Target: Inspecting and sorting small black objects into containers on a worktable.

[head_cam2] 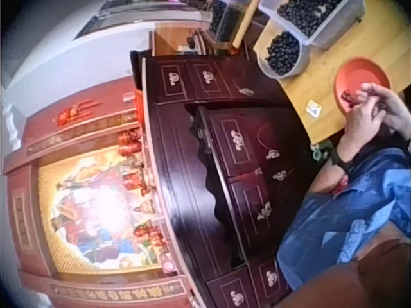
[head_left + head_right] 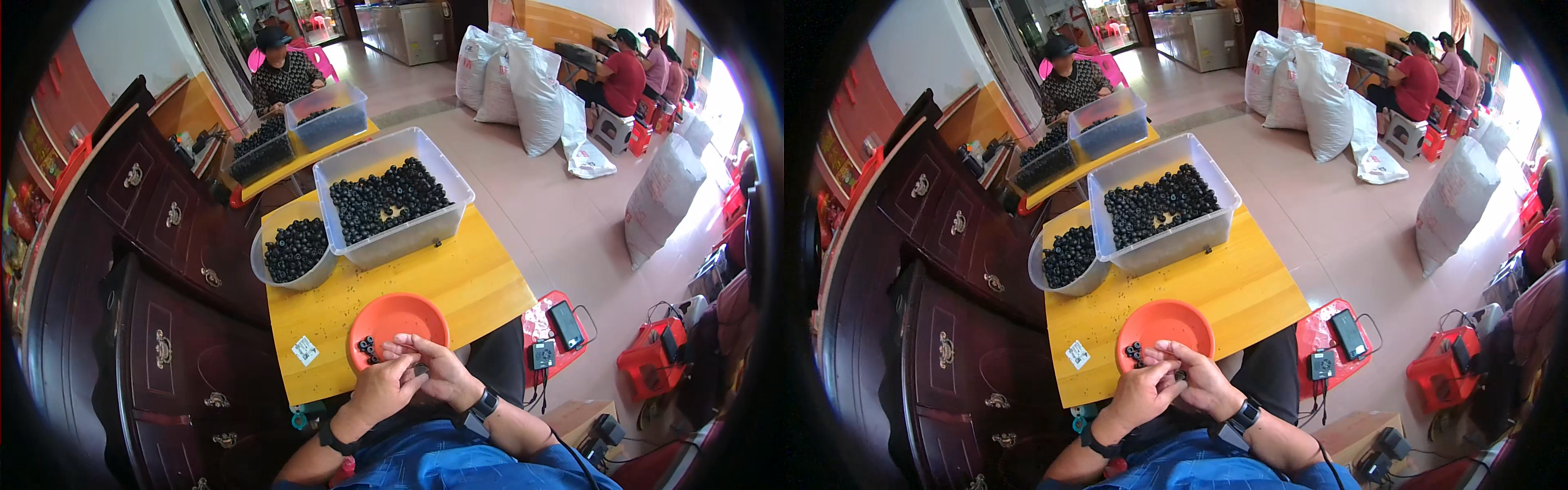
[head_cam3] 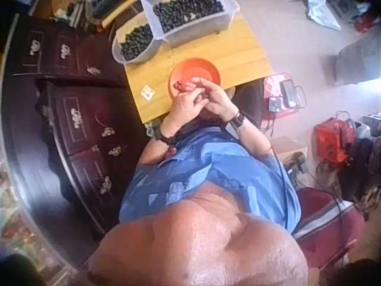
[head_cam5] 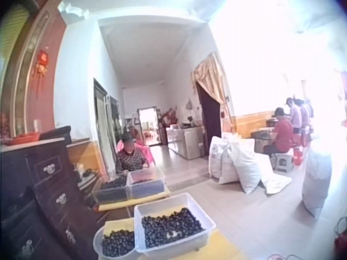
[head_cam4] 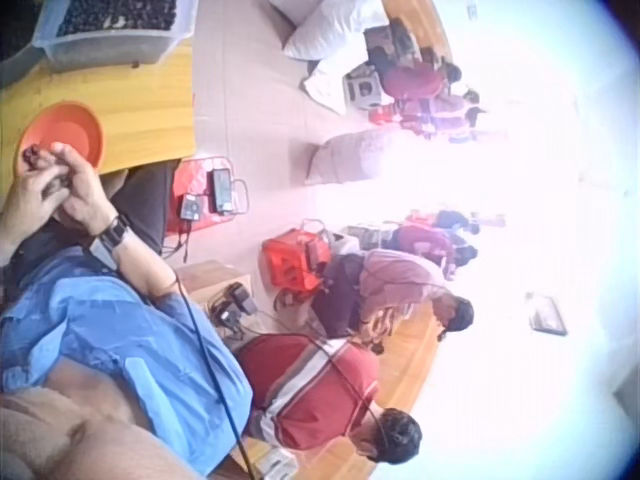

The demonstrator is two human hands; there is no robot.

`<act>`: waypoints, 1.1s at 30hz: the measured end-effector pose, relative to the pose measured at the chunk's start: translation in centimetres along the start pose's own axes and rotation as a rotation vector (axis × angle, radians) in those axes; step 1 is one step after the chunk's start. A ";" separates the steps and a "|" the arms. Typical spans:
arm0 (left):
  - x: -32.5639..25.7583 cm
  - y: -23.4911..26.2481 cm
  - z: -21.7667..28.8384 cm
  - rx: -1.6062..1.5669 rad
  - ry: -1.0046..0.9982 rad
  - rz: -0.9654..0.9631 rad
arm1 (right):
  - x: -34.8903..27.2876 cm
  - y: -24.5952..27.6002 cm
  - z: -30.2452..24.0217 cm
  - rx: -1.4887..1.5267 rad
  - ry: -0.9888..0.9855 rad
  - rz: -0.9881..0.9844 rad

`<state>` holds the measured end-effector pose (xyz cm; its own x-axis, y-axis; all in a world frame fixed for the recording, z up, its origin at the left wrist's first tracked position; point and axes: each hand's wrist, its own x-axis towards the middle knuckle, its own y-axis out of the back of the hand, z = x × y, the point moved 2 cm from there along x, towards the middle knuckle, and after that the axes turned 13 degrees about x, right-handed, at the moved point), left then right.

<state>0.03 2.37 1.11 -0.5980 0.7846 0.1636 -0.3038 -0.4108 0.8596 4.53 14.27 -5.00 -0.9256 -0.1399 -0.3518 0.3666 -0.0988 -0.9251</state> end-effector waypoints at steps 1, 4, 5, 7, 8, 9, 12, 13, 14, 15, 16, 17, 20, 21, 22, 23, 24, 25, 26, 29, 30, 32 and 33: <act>-0.1 -0.7 -0.1 -0.004 0.001 0.001 | 0.2 0.4 0.0 0.002 0.004 -0.013; 0.0 -1.2 -0.4 0.015 -0.021 0.097 | 0.3 0.3 0.1 0.008 -0.010 -0.060; 0.2 -1.0 -0.6 -0.022 -0.002 0.117 | 0.3 0.1 0.2 0.012 -0.025 -0.095; 0.7 -0.5 -0.6 -0.060 0.013 0.137 | 0.2 0.2 0.2 -0.041 -0.021 -0.107; 1.0 0.1 -0.7 -0.094 0.046 0.182 | 0.2 0.2 0.1 -0.093 -0.016 -0.120; 1.1 0.5 -0.8 -0.127 0.081 0.224 | 0.2 0.4 -0.1 -0.151 0.007 -0.179; 1.1 1.3 -1.6 -0.203 0.134 0.271 | 0.2 0.4 0.0 -0.304 0.027 -0.204; 1.0 1.3 -1.6 -0.191 0.133 0.277 | -0.1 0.5 0.0 -0.292 -0.021 -0.180; 1.0 1.3 -1.5 -0.190 0.136 0.278 | -0.2 0.4 -0.1 -0.292 -0.024 -0.180; 0.8 1.3 -1.4 -0.198 0.125 0.277 | -0.4 0.3 0.0 -0.258 -0.055 -0.191; 0.5 1.2 -1.3 -0.207 0.114 0.275 | -0.6 0.4 0.1 -0.223 -0.086 -0.202; 0.5 1.2 -1.2 -0.208 0.118 0.272 | -0.6 0.7 0.0 -0.221 -0.087 -0.198; 0.0 1.3 -0.7 -0.150 0.040 0.328 | -0.7 1.7 0.2 -0.149 -0.165 -0.248; 0.0 1.4 -0.6 -0.111 0.028 0.333 | -0.8 1.5 0.2 -0.151 -0.124 -0.252; 0.0 1.4 -0.5 -0.072 0.017 0.336 | -0.8 1.4 0.2 -0.151 -0.084 -0.254; -0.1 1.2 -0.7 -0.071 0.023 0.330 | -0.9 1.2 0.3 -0.145 -0.087 -0.249; -0.2 0.9 -0.8 -0.037 -0.010 0.363 | -0.9 1.0 0.3 -0.138 -0.081 -0.280; -0.3 0.7 -0.9 -0.003 -0.041 0.392 | -0.8 0.8 0.2 -0.129 -0.077 -0.307; -0.6 0.8 -0.6 -0.012 -0.027 0.370 | -1.0 0.8 0.1 -0.137 -0.046 -0.329; -0.1 1.2 -0.3 0.015 -0.060 0.418 | -0.6 0.7 -0.2 -0.149 -0.043 -0.415; 0.1 1.1 -0.5 0.005 -0.062 0.422 | -0.7 0.1 -0.2 -0.157 -0.028 -0.393; 0.6 1.5 0.0 -0.087 -0.056 0.402 | -0.8 0.1 -0.4 -0.139 -0.018 -0.329; 0.6 1.3 -0.4 -0.102 -0.056 0.407 | -0.7 0.2 -0.5 -0.141 -0.023 -0.325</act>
<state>-0.99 2.12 2.12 -0.6443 0.5713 0.5085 -0.1246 -0.7344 0.6672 5.22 14.88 -5.04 -0.9887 -0.1459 -0.0344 0.0355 -0.0051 -0.9994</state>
